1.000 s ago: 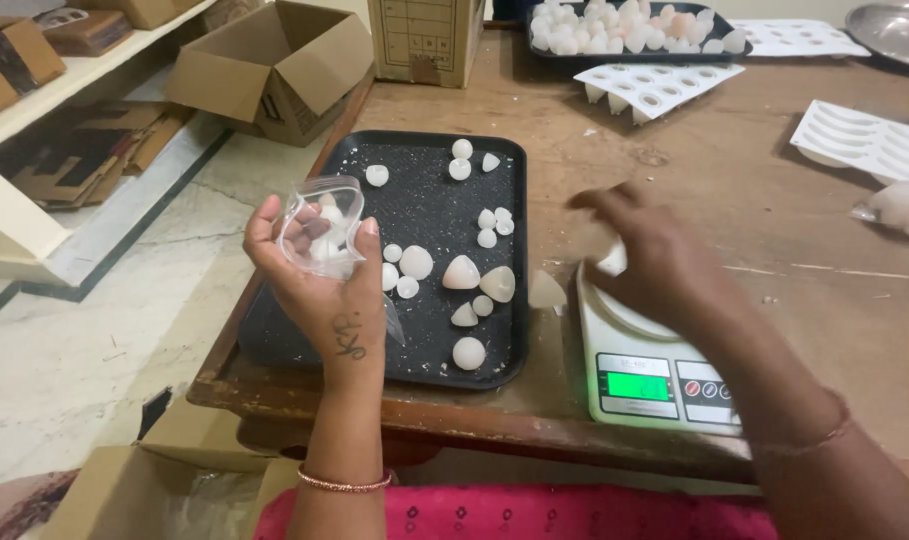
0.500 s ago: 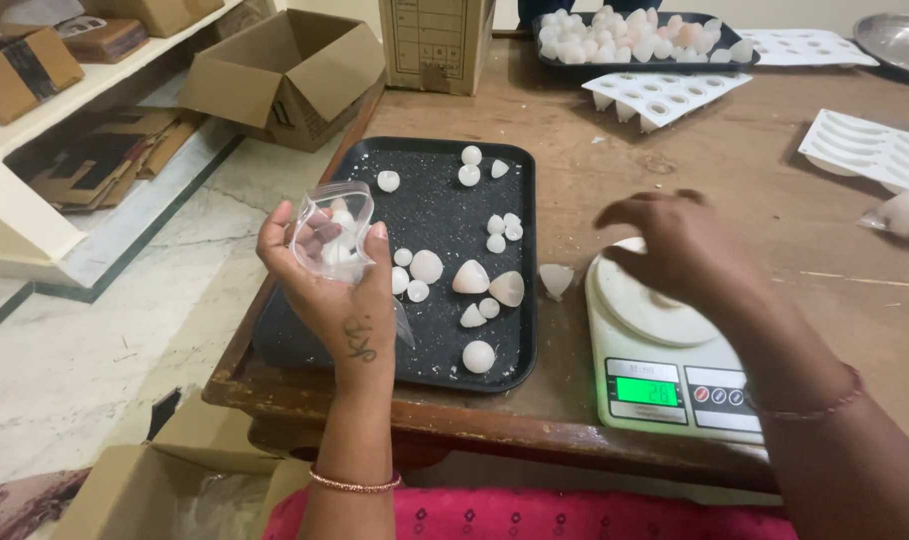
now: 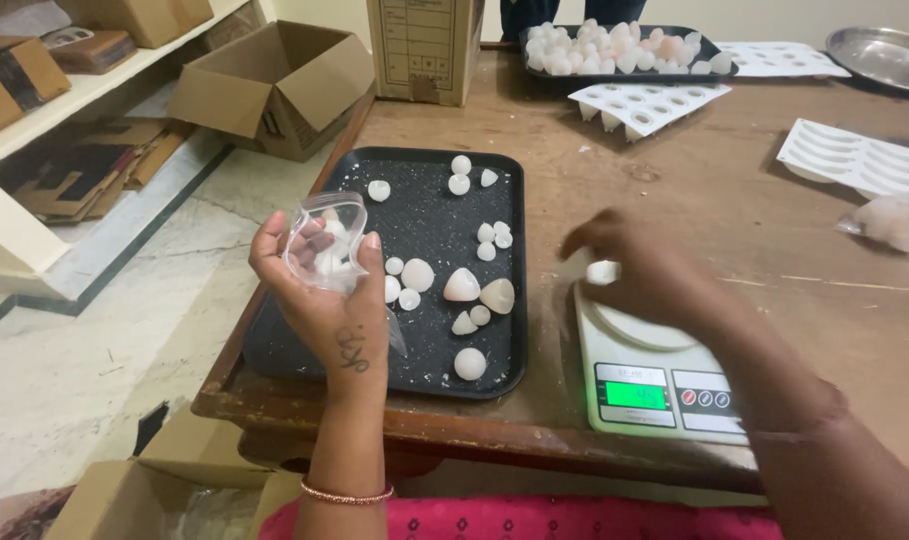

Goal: The recorder weighs small white cone-shaped objects on a digital scale and places them into small plastic bags.

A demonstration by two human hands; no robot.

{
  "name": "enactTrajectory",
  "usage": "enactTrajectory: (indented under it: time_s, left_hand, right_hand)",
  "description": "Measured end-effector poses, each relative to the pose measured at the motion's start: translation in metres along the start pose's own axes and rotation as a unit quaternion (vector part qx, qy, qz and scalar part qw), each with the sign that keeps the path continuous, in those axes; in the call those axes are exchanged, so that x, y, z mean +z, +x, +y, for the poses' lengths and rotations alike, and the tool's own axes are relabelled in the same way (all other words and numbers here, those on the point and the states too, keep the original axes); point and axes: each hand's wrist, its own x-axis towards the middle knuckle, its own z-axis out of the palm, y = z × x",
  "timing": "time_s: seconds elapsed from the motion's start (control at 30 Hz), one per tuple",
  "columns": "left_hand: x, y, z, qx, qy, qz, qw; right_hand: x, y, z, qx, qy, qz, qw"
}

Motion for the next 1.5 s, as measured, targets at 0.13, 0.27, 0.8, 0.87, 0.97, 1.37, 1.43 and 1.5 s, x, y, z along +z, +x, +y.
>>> enactTrajectory:
  time_s: [0.13, 0.27, 0.8, 0.87, 0.97, 1.37, 1.43, 1.5]
  left_hand:
    - [0.001, -0.003, -0.001, 0.020, 0.038, -0.002, 0.999]
    - [0.004, -0.003, -0.003, 0.024, 0.029, -0.006, 0.999]
    - [0.008, -0.006, 0.003, -0.001, 0.043, -0.023, 0.999]
    - [0.011, -0.005, 0.004, 0.010, 0.043, -0.019, 0.999]
    - [0.013, -0.006, 0.000, 0.026, 0.043, -0.019, 0.999]
    - [0.010, -0.003, -0.001, 0.018, 0.039, -0.016, 0.999]
    - [0.008, -0.002, 0.000, 0.021, 0.046, -0.017, 0.999]
    - [0.007, -0.002, 0.000, 0.024, 0.053, -0.018, 0.998]
  right_hand:
    - [-0.042, -0.032, 0.040, 0.134, 0.220, 0.096, 0.961]
    - [-0.064, -0.056, 0.061, 0.260, 0.103, 0.126, 0.952]
    - [-0.031, -0.032, 0.115, 0.204, -0.034, 0.065, 0.976]
    - [-0.039, -0.029, 0.083, 0.120, -0.027, 0.105, 0.987]
    - [-0.020, -0.010, 0.034, -0.010, 0.080, 0.029, 0.996]
    - [0.085, 0.068, -0.066, -0.112, -0.046, -0.055, 0.991]
    - [0.064, 0.057, -0.078, -0.117, -0.048, -0.044, 0.991]
    - [0.043, 0.044, -0.085, -0.120, -0.050, -0.033, 0.991]
